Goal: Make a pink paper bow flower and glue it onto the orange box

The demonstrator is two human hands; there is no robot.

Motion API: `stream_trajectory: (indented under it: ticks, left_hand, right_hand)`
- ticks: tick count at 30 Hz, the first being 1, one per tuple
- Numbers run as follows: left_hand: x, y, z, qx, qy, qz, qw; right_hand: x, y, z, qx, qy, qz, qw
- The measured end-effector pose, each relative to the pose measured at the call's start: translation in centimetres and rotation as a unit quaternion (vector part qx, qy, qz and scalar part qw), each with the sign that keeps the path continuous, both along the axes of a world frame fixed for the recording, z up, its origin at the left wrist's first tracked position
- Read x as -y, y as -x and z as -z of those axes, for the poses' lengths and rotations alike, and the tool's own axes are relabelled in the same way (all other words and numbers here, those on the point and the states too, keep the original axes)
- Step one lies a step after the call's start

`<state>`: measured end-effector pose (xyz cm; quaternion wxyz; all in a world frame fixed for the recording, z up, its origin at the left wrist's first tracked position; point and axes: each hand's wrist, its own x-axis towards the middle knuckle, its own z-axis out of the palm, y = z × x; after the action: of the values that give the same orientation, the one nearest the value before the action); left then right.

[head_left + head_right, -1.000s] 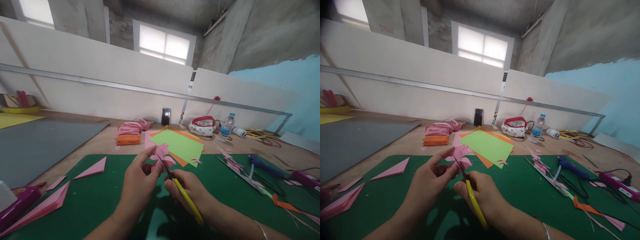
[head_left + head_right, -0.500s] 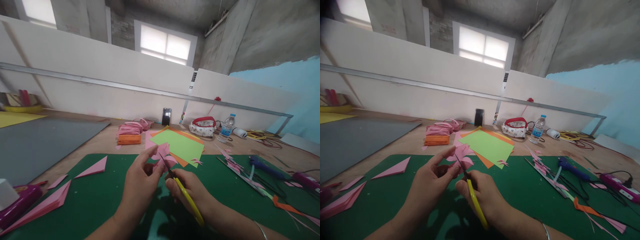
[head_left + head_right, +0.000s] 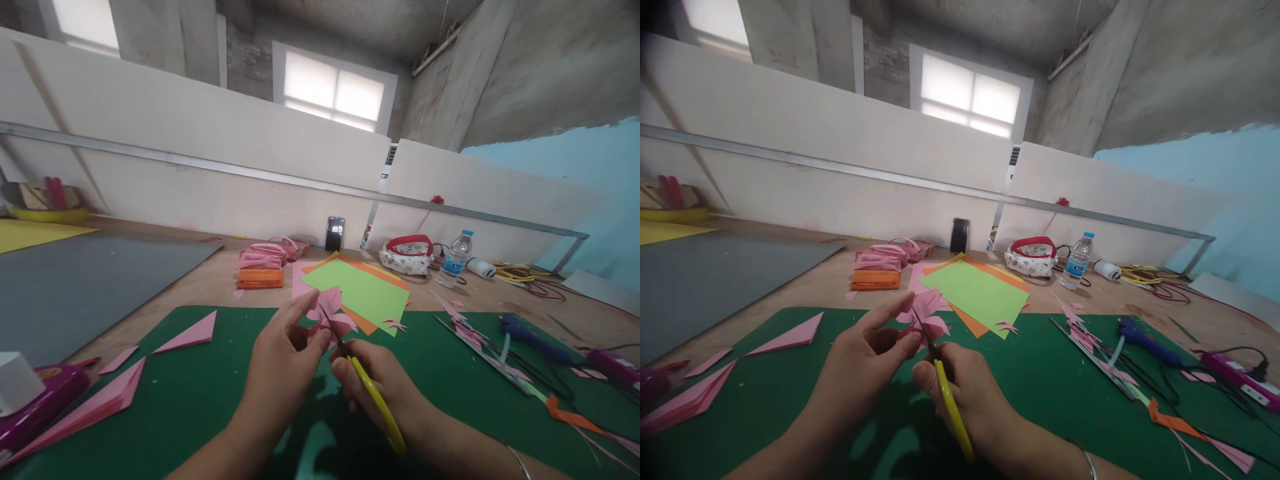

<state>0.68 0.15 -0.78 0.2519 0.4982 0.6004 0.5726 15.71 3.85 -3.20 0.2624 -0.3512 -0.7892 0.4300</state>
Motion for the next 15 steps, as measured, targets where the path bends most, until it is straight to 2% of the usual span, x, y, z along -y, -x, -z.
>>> stream_trajectory:
  ticks: [7,15]
  left_hand:
    - [-0.19,0.05,-0.08,0.008,0.005,0.001,1.000]
    - [-0.12,-0.03,-0.01,0.028,0.014,0.000,1.000]
  right_hand:
    - [-0.02,0.13,-0.25,0.017,-0.036,0.015,0.999]
    - [0.05,0.06,0.21,0.014,-0.039,0.016,0.999]
